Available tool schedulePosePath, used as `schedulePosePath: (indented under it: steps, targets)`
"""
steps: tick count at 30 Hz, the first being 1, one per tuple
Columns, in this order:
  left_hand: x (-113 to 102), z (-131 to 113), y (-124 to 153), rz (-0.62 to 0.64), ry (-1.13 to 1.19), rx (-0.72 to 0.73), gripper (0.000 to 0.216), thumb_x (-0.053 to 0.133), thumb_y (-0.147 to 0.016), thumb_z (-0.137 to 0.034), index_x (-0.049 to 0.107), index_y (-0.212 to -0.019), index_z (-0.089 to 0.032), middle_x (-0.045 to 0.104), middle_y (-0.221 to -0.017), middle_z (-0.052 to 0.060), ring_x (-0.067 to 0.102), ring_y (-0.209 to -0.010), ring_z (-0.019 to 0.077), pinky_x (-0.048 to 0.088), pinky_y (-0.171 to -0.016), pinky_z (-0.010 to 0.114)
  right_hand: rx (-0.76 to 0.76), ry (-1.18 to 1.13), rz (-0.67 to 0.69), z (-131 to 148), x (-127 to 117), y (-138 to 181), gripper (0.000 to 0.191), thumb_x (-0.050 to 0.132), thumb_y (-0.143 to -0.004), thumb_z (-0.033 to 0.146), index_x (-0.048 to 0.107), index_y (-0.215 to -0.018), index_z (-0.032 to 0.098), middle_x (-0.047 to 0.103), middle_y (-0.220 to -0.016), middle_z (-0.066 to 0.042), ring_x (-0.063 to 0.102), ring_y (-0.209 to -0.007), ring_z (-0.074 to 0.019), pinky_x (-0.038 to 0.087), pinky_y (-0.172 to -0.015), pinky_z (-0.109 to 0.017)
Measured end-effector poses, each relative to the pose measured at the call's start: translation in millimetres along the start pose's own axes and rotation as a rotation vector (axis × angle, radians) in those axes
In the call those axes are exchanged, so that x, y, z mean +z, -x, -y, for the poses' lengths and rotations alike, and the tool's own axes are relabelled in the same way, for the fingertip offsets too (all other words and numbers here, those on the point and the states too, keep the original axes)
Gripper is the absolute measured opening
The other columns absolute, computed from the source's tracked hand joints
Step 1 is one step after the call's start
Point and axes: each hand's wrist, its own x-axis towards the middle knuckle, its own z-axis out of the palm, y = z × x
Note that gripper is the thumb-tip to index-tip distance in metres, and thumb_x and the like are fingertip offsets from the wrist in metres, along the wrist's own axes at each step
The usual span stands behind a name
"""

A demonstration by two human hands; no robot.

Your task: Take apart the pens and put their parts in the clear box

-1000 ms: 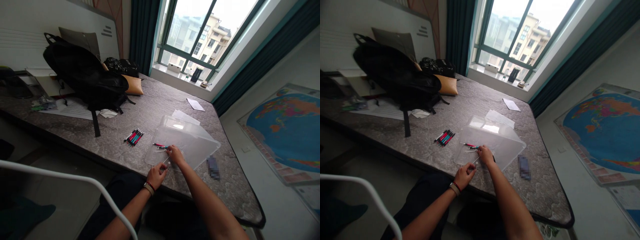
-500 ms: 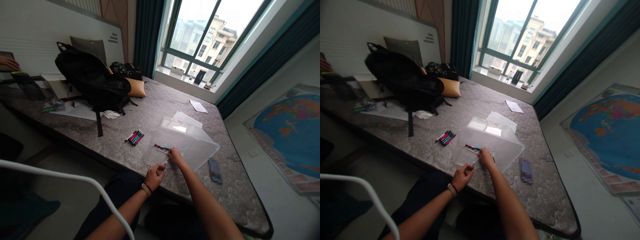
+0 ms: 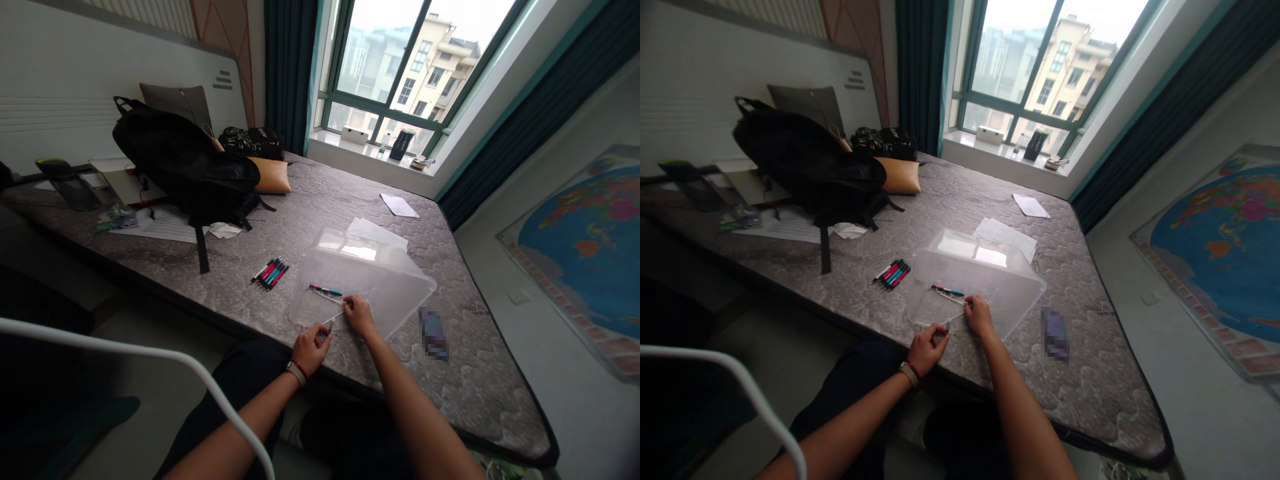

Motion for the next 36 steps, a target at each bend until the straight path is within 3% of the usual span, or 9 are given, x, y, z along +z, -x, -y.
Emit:
schedulePosePath:
  steps: [5, 9, 12, 16, 21, 25, 30, 36]
  targets:
    - [2, 2, 0, -0.014, -0.008, 0.024, 0.013, 0.056, -0.087, -0.029, 0.062, -0.091, -0.019, 0.053, -0.057, -0.004, 0.051, -0.052, 0.0129, 0.035, -0.057, 0.024, 0.095, -0.152, -0.149, 1, -3, 25, 0.023, 0.052, -0.084, 0.032, 0.067, -0.091, 0.015, 0.069, -0.084, -0.007, 0.064, -0.075, -0.0192, 0.053, -0.07, -0.032]
    - [7, 5, 2, -0.063, -0.063, 0.043, 0.015, 0.054, -0.088, -0.029, 0.062, -0.096, -0.019, 0.058, -0.062, -0.001, 0.055, -0.056, 0.0147, 0.039, -0.061, 0.025, 0.222, -0.618, -0.2, 10, 3, 67, 0.028, 0.06, -0.08, 0.041, 0.067, -0.088, 0.015, 0.068, -0.078, -0.006, 0.064, -0.068, -0.0192, 0.056, -0.061, -0.031]
    - [10, 7, 2, -0.053, -0.11, 0.072, 0.017, 0.054, -0.088, -0.027, 0.062, -0.1, -0.019, 0.061, -0.067, 0.001, 0.058, -0.061, 0.0161, 0.042, -0.064, 0.026, 0.252, -0.784, -0.203, 18, 5, 88, 0.025, 0.065, -0.078, 0.041, 0.067, -0.084, 0.017, 0.067, -0.076, -0.004, 0.064, -0.066, -0.0183, 0.058, -0.063, -0.032]
    - [12, 9, 2, -0.026, -0.165, 0.1, 0.018, 0.053, -0.09, -0.027, 0.062, -0.104, -0.02, 0.063, -0.069, 0.001, 0.06, -0.064, 0.017, 0.045, -0.065, 0.027, 0.147, -0.729, -0.171, 17, -7, 90, 0.02, 0.065, -0.079, 0.037, 0.068, -0.081, 0.018, 0.066, -0.079, -0.004, 0.064, -0.072, -0.018, 0.057, -0.066, -0.031]
    - [20, 9, 5, -0.022, -0.229, 0.194, 0.022, 0.05, -0.092, -0.024, 0.063, -0.11, -0.023, 0.07, -0.098, 0.005, 0.066, -0.087, 0.0195, 0.05, -0.077, 0.029, 0.076, -0.676, -0.162, 12, -33, 90, 0.014, 0.063, -0.081, 0.031, 0.068, -0.083, 0.018, 0.063, -0.086, -0.005, 0.063, -0.079, -0.0179, 0.055, -0.063, -0.027]
    - [26, 8, 9, -0.03, -0.304, 0.219, 0.024, 0.048, -0.094, -0.023, 0.062, -0.114, -0.024, 0.07, -0.108, 0.005, 0.066, -0.098, 0.0205, 0.05, -0.083, 0.031, -0.011, -0.578, -0.089, 14, -47, 94, 0.01, 0.06, -0.081, 0.025, 0.068, -0.085, 0.019, 0.061, -0.088, -0.004, 0.061, -0.081, -0.0164, 0.052, -0.063, -0.024]
    - [27, 8, 10, 0.01, -0.329, 0.265, 0.025, 0.047, -0.095, -0.022, 0.062, -0.115, -0.024, 0.069, -0.111, 0.006, 0.065, -0.101, 0.0202, 0.05, -0.087, 0.032, 0.021, -0.527, -0.094, 11, -52, 96, 0.022, 0.06, -0.078, 0.02, 0.063, -0.1, 0.019, 0.062, -0.086, -0.003, 0.061, -0.076, -0.0147, 0.051, -0.064, -0.024]
    - [26, 5, 9, 0.032, -0.309, 0.248, 0.027, 0.047, -0.094, -0.021, 0.063, -0.116, -0.024, 0.069, -0.112, 0.007, 0.065, -0.102, 0.022, 0.049, -0.089, 0.034, 0.022, -0.532, -0.045, 7, -53, 98, 0.024, 0.059, -0.077, 0.021, 0.063, -0.101, 0.02, 0.063, -0.087, -0.003, 0.06, -0.074, -0.014, 0.051, -0.065, -0.025]
